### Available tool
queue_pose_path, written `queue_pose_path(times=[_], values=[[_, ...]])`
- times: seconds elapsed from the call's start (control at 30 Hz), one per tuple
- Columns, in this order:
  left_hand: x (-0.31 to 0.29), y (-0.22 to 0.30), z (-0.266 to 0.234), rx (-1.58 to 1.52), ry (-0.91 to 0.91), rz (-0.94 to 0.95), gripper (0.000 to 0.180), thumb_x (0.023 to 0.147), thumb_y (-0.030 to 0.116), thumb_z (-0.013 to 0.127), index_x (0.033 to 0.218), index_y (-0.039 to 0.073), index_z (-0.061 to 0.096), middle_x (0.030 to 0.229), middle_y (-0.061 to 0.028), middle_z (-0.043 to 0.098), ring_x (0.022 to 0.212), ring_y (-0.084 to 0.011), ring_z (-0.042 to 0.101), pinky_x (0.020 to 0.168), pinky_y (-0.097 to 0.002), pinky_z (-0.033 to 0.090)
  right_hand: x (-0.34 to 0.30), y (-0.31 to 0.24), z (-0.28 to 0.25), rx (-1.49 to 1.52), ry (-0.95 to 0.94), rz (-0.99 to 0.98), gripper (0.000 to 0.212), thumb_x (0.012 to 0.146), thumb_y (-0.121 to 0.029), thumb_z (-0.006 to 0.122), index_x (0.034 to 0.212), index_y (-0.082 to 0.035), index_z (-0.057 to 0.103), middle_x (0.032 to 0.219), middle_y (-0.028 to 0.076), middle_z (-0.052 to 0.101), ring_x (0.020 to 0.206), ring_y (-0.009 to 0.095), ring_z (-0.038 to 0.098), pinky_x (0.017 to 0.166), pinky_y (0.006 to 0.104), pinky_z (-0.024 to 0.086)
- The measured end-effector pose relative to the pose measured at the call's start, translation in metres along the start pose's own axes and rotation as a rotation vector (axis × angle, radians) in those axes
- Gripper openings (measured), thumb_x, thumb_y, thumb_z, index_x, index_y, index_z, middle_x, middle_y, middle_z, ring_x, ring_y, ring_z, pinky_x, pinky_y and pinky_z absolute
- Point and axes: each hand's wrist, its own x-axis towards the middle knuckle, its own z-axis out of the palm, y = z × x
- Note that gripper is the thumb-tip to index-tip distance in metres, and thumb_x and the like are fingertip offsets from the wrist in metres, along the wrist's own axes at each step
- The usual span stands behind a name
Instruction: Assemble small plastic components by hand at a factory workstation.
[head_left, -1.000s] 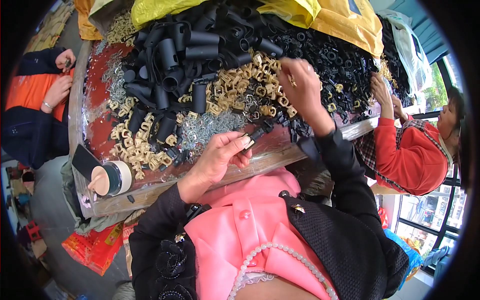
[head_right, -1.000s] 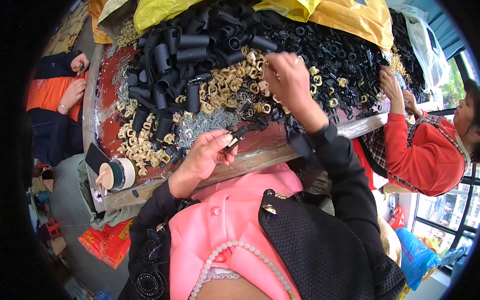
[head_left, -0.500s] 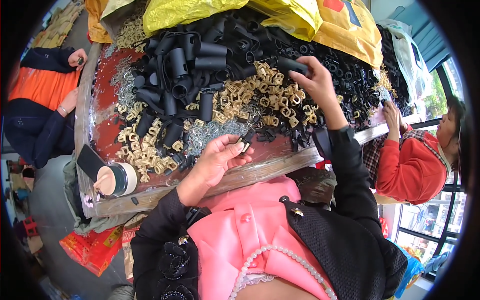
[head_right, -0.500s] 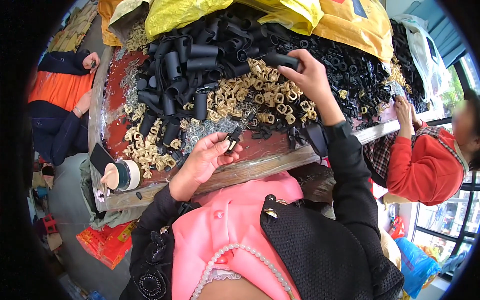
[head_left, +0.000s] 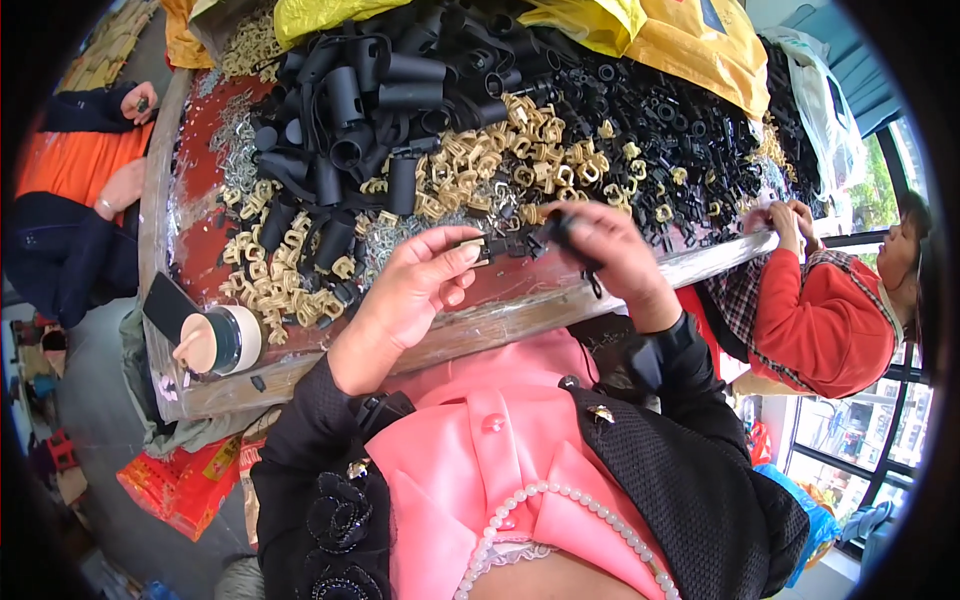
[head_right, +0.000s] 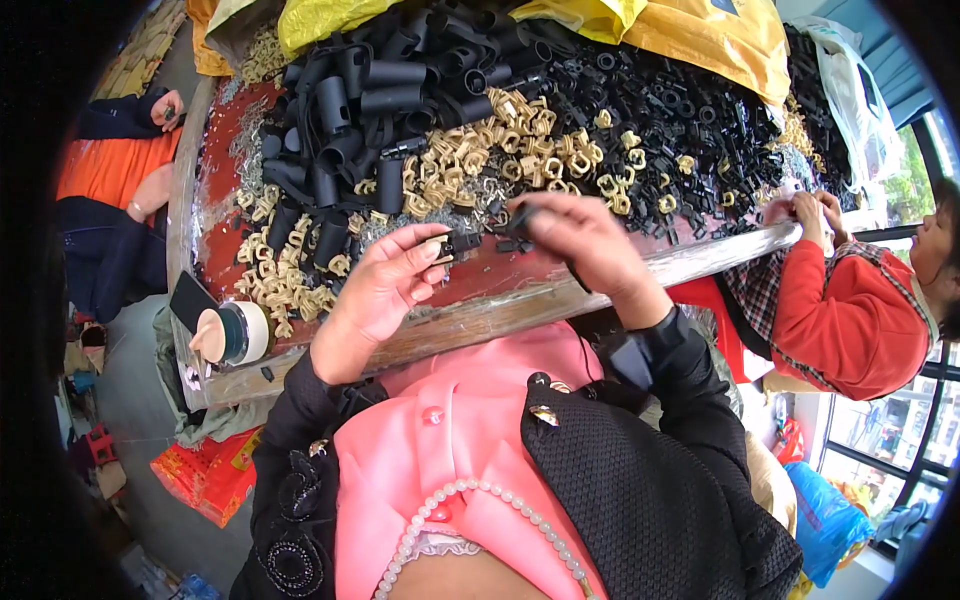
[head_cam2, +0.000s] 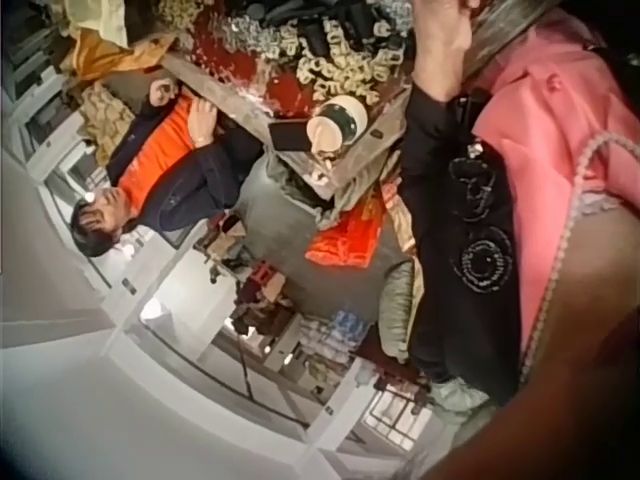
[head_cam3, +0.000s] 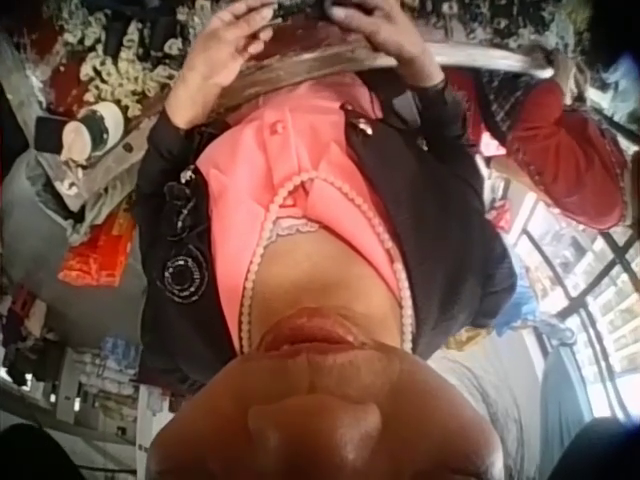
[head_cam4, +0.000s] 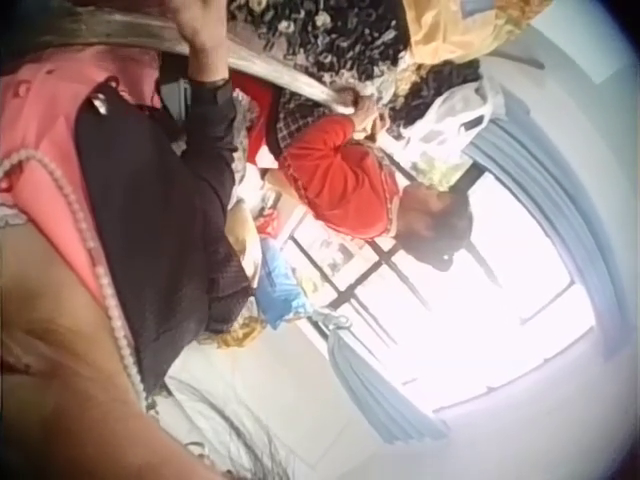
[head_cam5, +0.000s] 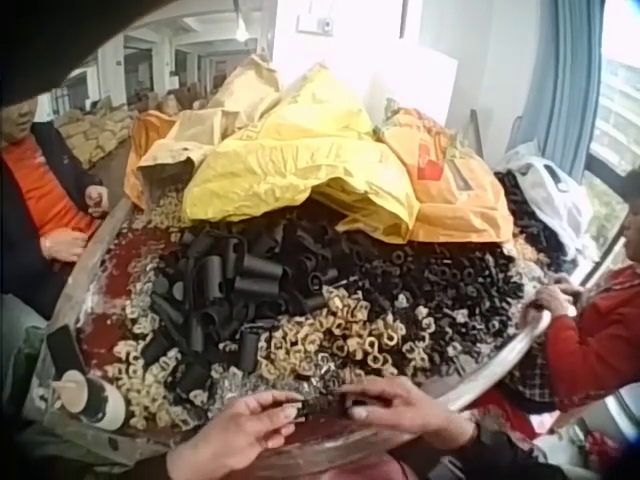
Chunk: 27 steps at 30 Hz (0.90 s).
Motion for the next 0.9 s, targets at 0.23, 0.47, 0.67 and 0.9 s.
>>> queue_pose_path(times=[0.23, 0.47, 0.67, 0.9], values=[[0.000, -0.010, -0.002, 0.079, -0.072, -0.025, 0.025, 0.077, 0.009, 0.059, 0.098, -0.001, 0.052, 0.072, -0.0001, 0.052, 0.056, -0.0046, 0.046, 0.045, -0.0157, 0.036, 0.008, 0.003, 0.025, -0.753, -0.213, -0.249, 0.051, 0.063, -0.022, 0.070, 0.103, -0.001, 0.047, 0.090, 0.008, 0.052, 0.083, 0.019, 0.052, 0.072, 0.0285, 0.041], [-0.001, -0.020, -0.001, 0.339, -0.075, 0.083, 0.026, 0.075, 0.010, 0.061, 0.097, -0.002, 0.053, 0.074, -0.0032, 0.055, 0.056, -0.0056, 0.048, 0.047, -0.0168, 0.040, 0.006, 0.007, 0.029, -0.581, -0.185, -0.062, 0.058, 0.055, -0.020, 0.076, 0.102, -0.001, 0.046, 0.096, 0.008, 0.050, 0.088, 0.018, 0.050, 0.075, 0.0276, 0.041], [0.002, -0.025, -0.007, 0.295, -0.061, -0.011, 0.027, 0.077, 0.013, 0.060, 0.099, -0.002, 0.054, 0.075, -0.0030, 0.056, 0.056, -0.0058, 0.051, 0.053, -0.0175, 0.043, 0.005, 0.003, 0.040, -0.855, -0.121, -0.125, 0.056, 0.056, -0.019, 0.075, 0.100, -0.002, 0.045, 0.092, 0.009, 0.050, 0.087, 0.019, 0.051, 0.075, 0.0293, 0.042], [0.006, -0.030, -0.010, 0.196, -0.023, -0.028, 0.028, 0.077, 0.014, 0.060, 0.099, -0.002, 0.054, 0.081, -0.0058, 0.058, 0.062, -0.0075, 0.054, 0.057, -0.0184, 0.046, 0.001, 0.022, 0.041, -0.645, -0.020, 0.009, 0.062, 0.058, -0.018, 0.076, 0.107, -0.003, 0.042, 0.097, 0.006, 0.050, 0.086, 0.011, 0.048, 0.072, 0.0262, 0.043]])
